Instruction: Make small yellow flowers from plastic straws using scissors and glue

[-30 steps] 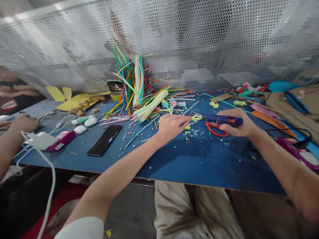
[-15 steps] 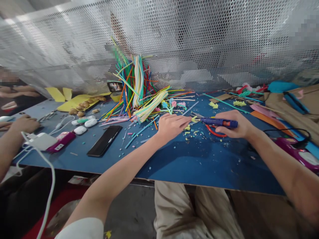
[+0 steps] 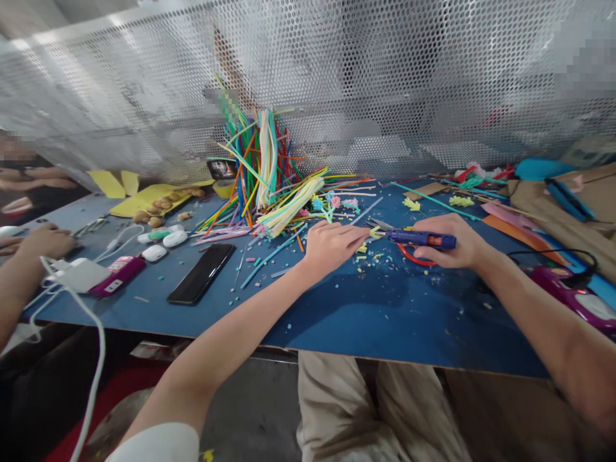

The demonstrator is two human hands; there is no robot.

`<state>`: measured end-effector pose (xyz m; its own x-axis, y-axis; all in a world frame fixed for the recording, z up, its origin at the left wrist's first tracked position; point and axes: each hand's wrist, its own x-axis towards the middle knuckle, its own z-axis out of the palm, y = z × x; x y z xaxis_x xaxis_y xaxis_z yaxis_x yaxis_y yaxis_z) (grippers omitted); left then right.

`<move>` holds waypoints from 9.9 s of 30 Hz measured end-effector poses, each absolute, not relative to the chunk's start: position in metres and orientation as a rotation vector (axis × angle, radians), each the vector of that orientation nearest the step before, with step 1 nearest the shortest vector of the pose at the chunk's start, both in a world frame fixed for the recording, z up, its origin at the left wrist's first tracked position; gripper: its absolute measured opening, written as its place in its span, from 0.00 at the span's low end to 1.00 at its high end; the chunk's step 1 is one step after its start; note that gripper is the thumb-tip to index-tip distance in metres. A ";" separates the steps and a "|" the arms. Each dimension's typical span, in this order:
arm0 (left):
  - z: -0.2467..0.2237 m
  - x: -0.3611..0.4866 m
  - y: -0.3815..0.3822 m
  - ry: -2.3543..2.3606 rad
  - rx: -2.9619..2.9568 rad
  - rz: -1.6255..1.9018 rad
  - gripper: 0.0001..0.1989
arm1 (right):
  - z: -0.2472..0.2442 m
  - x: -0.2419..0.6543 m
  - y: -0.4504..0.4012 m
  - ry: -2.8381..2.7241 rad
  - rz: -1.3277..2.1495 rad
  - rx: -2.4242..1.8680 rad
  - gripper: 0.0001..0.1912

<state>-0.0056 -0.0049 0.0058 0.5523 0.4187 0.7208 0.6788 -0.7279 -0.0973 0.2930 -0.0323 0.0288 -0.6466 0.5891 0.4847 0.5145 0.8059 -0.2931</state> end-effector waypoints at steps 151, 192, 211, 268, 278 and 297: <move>0.000 -0.011 0.002 -0.742 -2.461 -0.954 0.14 | 0.005 0.234 -0.043 -1.976 -0.216 -1.007 0.06; 0.000 -0.014 0.005 -0.405 -2.488 -1.137 0.09 | 0.011 0.232 -0.046 -1.927 0.248 -0.926 0.04; 0.005 -0.015 0.001 -0.396 -2.500 -1.125 0.10 | 0.013 0.231 -0.047 -1.942 0.293 -0.969 0.04; -0.002 -0.001 0.002 -1.263 -3.542 -0.990 0.24 | -0.001 0.259 -0.028 -2.237 -0.069 -0.781 0.10; -0.012 -0.001 0.010 -1.338 -3.772 -1.303 0.20 | -0.001 0.257 -0.027 -2.167 -0.049 -0.769 0.09; -0.001 0.003 -0.002 -1.855 -3.826 -1.373 0.24 | -0.001 0.253 -0.027 -2.251 -0.043 -0.731 0.05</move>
